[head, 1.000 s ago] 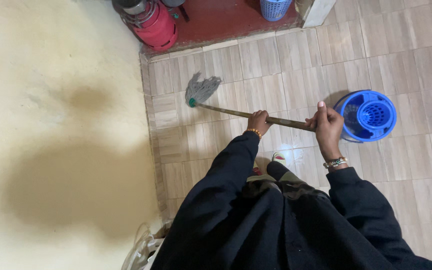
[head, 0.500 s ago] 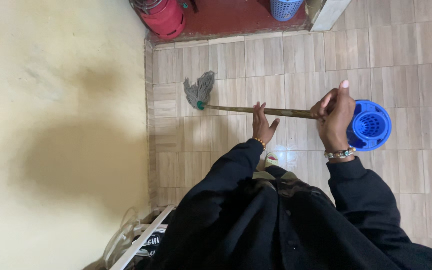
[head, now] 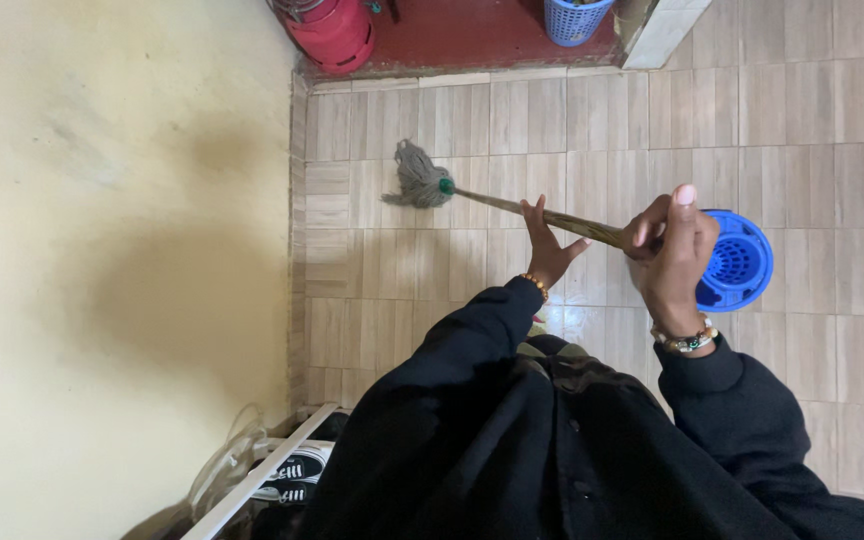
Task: The person mops a tiled floor by dipping a mop into a blue bucket of water and then pushing the mop across the floor surface.
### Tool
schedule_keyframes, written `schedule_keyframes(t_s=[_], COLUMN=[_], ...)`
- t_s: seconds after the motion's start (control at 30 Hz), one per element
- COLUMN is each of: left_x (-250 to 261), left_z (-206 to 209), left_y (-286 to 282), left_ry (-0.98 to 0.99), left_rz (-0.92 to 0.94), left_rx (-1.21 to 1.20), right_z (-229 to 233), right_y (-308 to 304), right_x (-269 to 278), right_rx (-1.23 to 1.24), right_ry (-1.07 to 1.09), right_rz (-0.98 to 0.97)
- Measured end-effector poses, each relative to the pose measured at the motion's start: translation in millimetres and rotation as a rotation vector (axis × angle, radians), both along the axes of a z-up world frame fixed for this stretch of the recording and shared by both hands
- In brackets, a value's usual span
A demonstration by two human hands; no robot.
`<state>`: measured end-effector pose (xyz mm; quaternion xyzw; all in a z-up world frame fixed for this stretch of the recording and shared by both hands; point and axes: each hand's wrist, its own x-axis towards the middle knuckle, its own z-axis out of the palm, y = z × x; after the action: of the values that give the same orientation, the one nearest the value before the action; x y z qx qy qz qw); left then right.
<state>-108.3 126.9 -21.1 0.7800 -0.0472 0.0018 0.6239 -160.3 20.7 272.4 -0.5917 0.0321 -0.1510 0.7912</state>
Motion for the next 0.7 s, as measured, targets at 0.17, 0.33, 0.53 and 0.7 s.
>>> schedule_keyframes(t_s=[0.17, 0.33, 0.53, 0.7], left_x=[-0.7, -4.7, -8.8, -10.4], left_z=[-6.5, -9.6, -7.7, 5.4], left_y=[-23.8, -46.6, -72.0, -82.5], left_ry=[-0.149, -0.174, -0.196, -0.244], left_rz=[-0.012, -0.089, -0.203, -0.309], left_rx=[-0.063, -0.083, -0.07, -0.015], right_z=[2.8, -1.8, -2.5, 2.1], right_y=[-9.4, -23.3, -36.7, -37.9], right_x=[-14.8, -29.7, -44.2, -51.8], right_rx=[-0.193, -0.296, -0.377, -0.363], right_ry=[0.0, 0.038, -0.016, -0.038], right_rz=[-0.026, -0.09, -0.156, -0.309])
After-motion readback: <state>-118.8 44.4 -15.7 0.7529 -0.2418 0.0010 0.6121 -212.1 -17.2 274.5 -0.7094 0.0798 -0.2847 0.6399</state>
